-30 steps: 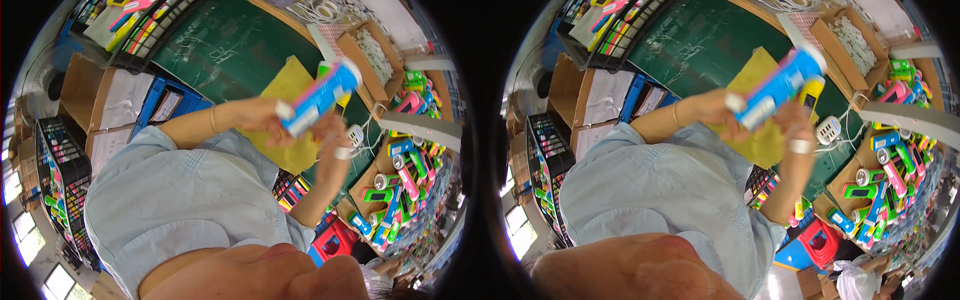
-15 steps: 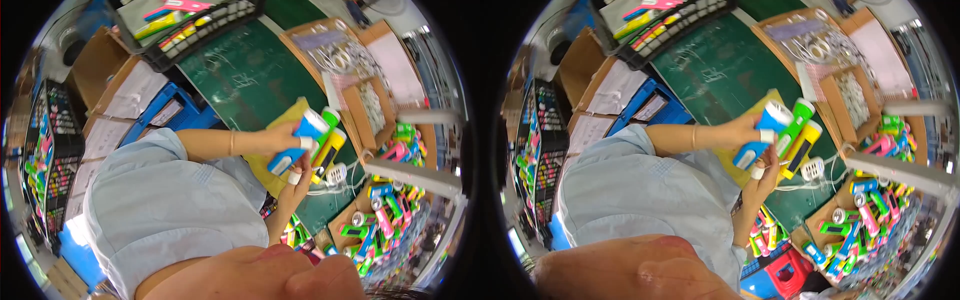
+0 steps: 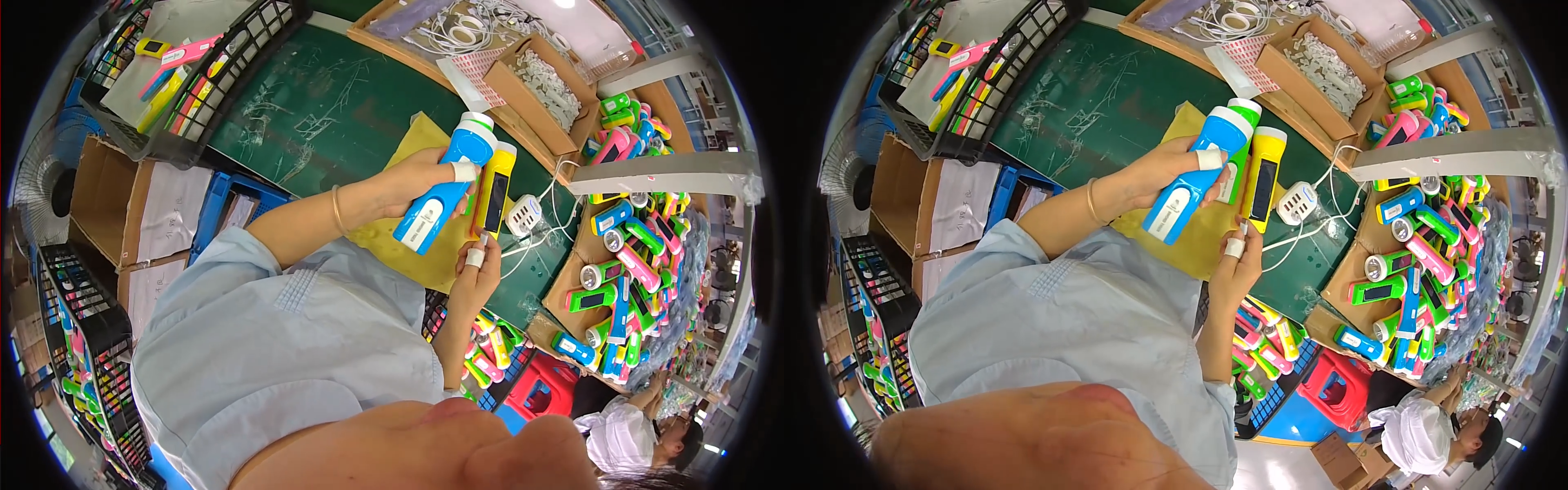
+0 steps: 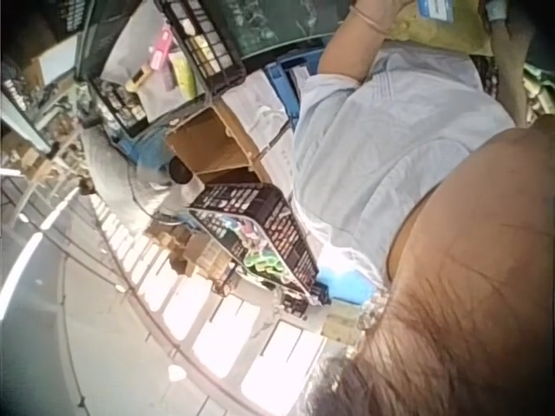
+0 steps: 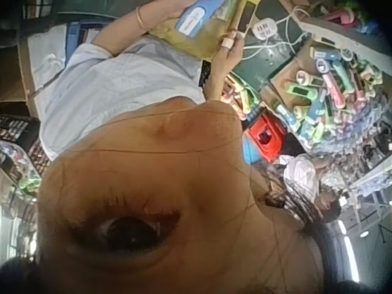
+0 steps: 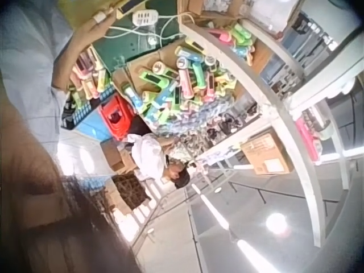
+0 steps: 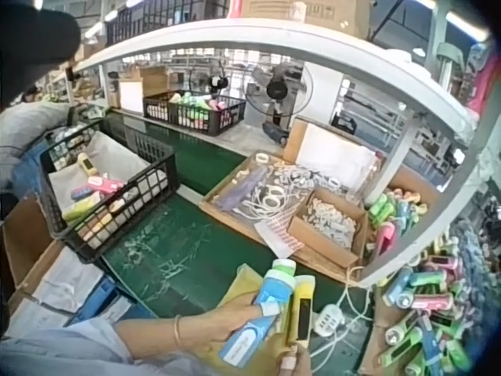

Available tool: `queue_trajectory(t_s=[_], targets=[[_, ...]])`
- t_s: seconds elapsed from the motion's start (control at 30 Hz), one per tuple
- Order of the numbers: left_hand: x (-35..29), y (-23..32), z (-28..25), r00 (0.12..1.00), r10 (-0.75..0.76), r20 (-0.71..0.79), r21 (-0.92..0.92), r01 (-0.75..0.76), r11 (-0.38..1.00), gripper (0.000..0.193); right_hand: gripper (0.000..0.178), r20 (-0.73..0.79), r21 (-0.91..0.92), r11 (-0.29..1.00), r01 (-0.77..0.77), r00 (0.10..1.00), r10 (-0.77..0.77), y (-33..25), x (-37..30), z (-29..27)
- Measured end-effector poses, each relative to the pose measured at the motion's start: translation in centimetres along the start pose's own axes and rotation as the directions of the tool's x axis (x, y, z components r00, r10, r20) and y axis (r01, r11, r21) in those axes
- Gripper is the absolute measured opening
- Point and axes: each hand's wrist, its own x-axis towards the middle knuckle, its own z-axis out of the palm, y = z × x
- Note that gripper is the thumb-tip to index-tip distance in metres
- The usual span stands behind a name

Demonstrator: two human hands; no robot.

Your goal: Testing the light functionality and wiping clean various colorful plastic flashlights on an assembly line.

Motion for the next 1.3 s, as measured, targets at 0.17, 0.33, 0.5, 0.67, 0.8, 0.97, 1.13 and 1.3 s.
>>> queue_trajectory(t_s=[0.17,0.33,0.5,0.67,0.8,0.97,1.13,1.3], targets=[[-0.6,0.5,0.3,0.998,-0.008,-0.066,-0.048,0.005,0.999,0.032,0.021,-0.018,-0.028,0.999,0.031,0.999,-0.032,0.5,-0.4,0.5],[0.1,0.0,-0.5,0.981,0.014,-0.193,-0.002,-0.015,1.000,0.030,0.021,0.039,0.082,0.996,0.020,0.999,-0.023,0.4,-0.4,0.8],[1.7,0.1,-3.1,0.864,0.504,0.000,0.781,-0.314,0.539,0.047,0.020,0.093,0.047,0.999,-0.007,0.996,0.003,-0.9,0.1,-0.4],[2.1,1.8,-2.7,0.744,0.653,-0.140,0.965,-0.046,0.259,0.092,0.016,0.052,0.209,0.977,0.040,0.997,-0.052,-0.9,1.9,-0.1],[3.4,0.1,-4.6,0.696,0.711,-0.106,0.989,-0.003,0.151,0.083,0.013,0.088,0.208,0.978,-0.011,0.996,-0.008,-0.9,2.3,1.2],[2.6,1.4,-5.9,0.984,0.137,-0.110,0.213,-0.112,0.971,0.053,0.011,0.116,-0.014,0.956,0.293,0.950,-0.290,-1.6,3.1,2.9],[-0.3,0.6,-3.8,0.996,0.016,-0.084,0.087,-0.009,0.996,0.038,0.013,0.314,-0.484,0.541,0.688,0.714,-0.626,-4.0,3.4,4.4],[-1.4,0.0,-2.0,0.962,0.274,-0.012,0.247,-0.263,0.933,0.033,0.011,0.553,-0.074,0.801,0.595,0.692,-0.464,-5.4,5.1,2.2]])
